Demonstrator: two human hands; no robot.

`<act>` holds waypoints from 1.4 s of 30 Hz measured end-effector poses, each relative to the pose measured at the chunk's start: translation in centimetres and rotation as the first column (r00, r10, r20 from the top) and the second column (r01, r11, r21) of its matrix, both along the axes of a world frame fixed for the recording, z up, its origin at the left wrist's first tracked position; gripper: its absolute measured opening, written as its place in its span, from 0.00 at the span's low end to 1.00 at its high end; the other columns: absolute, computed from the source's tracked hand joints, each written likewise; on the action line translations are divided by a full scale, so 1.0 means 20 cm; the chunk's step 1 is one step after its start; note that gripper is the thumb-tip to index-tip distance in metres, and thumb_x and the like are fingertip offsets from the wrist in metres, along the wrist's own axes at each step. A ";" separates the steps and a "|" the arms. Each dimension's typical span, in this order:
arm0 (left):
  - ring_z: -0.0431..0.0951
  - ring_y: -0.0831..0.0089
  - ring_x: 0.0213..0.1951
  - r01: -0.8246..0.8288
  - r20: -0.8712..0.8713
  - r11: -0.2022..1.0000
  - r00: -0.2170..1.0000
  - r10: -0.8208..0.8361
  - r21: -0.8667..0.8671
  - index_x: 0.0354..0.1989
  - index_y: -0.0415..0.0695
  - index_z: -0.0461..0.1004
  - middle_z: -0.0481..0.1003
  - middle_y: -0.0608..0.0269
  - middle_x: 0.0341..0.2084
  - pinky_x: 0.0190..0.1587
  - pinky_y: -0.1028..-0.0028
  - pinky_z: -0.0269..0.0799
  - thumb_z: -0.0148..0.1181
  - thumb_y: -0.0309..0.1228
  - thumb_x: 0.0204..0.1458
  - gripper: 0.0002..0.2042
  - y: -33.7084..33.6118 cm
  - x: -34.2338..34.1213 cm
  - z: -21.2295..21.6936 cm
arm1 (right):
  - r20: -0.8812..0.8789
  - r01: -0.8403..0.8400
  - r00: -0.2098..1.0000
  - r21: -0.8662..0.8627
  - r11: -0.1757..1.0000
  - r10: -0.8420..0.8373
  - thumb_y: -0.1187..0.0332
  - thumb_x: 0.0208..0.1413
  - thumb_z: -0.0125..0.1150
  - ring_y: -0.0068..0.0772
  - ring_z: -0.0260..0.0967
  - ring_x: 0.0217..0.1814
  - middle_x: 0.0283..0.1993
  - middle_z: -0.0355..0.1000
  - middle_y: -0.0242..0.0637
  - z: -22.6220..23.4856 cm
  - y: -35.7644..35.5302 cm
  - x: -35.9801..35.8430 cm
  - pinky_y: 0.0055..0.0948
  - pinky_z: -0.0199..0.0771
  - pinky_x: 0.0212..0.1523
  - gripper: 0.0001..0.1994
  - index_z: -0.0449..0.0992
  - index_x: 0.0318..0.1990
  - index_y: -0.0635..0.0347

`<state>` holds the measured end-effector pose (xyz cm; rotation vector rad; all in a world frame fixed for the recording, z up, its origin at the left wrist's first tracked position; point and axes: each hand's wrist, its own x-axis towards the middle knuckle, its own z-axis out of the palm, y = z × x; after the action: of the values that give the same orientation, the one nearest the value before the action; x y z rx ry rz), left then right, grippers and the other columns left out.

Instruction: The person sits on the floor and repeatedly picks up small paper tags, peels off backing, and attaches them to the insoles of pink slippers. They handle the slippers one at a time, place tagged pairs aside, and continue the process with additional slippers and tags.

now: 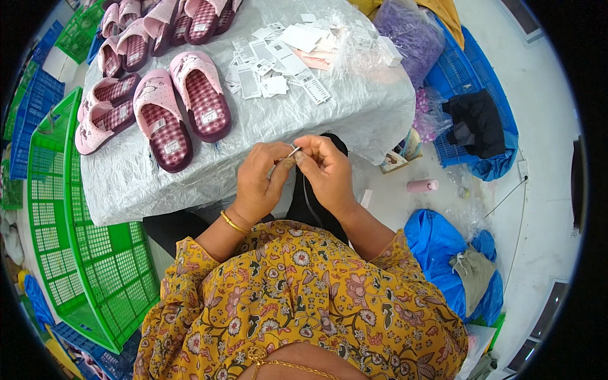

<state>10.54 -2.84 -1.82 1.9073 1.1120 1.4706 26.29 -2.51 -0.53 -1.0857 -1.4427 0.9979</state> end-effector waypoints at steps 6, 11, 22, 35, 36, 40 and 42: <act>0.71 0.85 0.35 0.346 0.561 0.804 0.827 -0.019 -0.483 0.39 0.40 0.73 0.74 0.73 0.33 0.38 0.80 0.68 0.57 0.25 0.62 0.02 0.00 -0.03 -0.05 | 0.067 -0.101 0.992 -0.072 0.992 0.106 0.76 0.57 0.64 0.15 0.70 0.31 0.33 0.76 0.31 0.00 -0.01 0.04 0.19 0.72 0.33 0.06 0.77 0.41 0.65; 0.71 0.86 0.36 0.441 0.633 0.766 0.772 -0.058 -0.467 0.41 0.42 0.72 0.75 0.72 0.35 0.41 0.83 0.68 0.57 0.25 0.62 0.03 -0.01 -0.03 -0.10 | 0.164 -0.096 0.982 0.000 0.995 0.094 0.75 0.56 0.66 0.16 0.70 0.31 0.32 0.76 0.32 -0.01 -0.03 0.03 0.21 0.72 0.32 0.06 0.77 0.40 0.64; 0.69 0.82 0.27 0.140 0.081 0.894 0.990 -0.117 -0.425 0.42 0.40 0.66 0.70 0.66 0.26 0.29 0.78 0.67 0.59 0.27 0.62 0.08 -0.01 -0.08 -0.07 | 0.166 -0.096 0.984 0.192 0.977 0.064 0.71 0.57 0.68 0.17 0.70 0.30 0.34 0.74 0.31 -0.03 0.00 0.03 0.21 0.71 0.32 0.09 0.75 0.43 0.61; 0.73 0.73 0.26 0.129 -0.104 0.943 0.980 -0.168 -0.307 0.40 0.39 0.70 0.73 0.61 0.27 0.30 0.75 0.70 0.64 0.26 0.56 0.09 0.18 -0.10 0.07 | -0.153 -0.426 0.904 -0.373 0.824 0.398 0.72 0.60 0.65 0.12 0.64 0.37 0.37 0.72 0.24 -0.10 0.14 0.09 0.19 0.68 0.39 0.09 0.76 0.45 0.65; 0.74 0.69 0.27 0.111 -0.099 0.943 0.984 -0.149 -0.313 0.40 0.39 0.71 0.73 0.59 0.28 0.31 0.72 0.71 0.66 0.27 0.55 0.10 0.22 -0.11 0.11 | -0.101 -0.341 0.939 -0.371 0.864 0.328 0.73 0.58 0.66 0.17 0.68 0.39 0.39 0.74 0.27 -0.10 0.14 0.08 0.22 0.70 0.40 0.08 0.78 0.43 0.62; 0.76 0.56 0.40 -0.174 -0.411 0.976 0.905 0.108 -0.127 0.44 0.39 0.74 0.72 0.51 0.39 0.42 0.62 0.73 0.68 0.30 0.51 0.14 0.55 -0.21 0.20 | 0.204 -0.203 0.961 0.066 0.977 0.186 0.74 0.53 0.69 0.36 0.72 0.47 0.42 0.75 0.36 -0.16 0.19 0.12 0.31 0.73 0.44 0.06 0.80 0.38 0.57; 0.73 0.52 0.49 -0.247 -0.583 0.969 0.784 0.211 0.018 0.45 0.39 0.75 0.73 0.51 0.44 0.51 0.59 0.71 0.67 0.29 0.48 0.16 0.73 -0.27 0.18 | 0.181 -0.168 0.971 0.044 0.985 0.157 0.74 0.53 0.68 0.35 0.72 0.46 0.42 0.75 0.36 -0.15 0.19 0.12 0.31 0.73 0.44 0.05 0.80 0.37 0.58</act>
<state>5.11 11.84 1.84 2.3195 1.6903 0.9453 28.71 1.33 -3.50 -1.0474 -1.7178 0.9858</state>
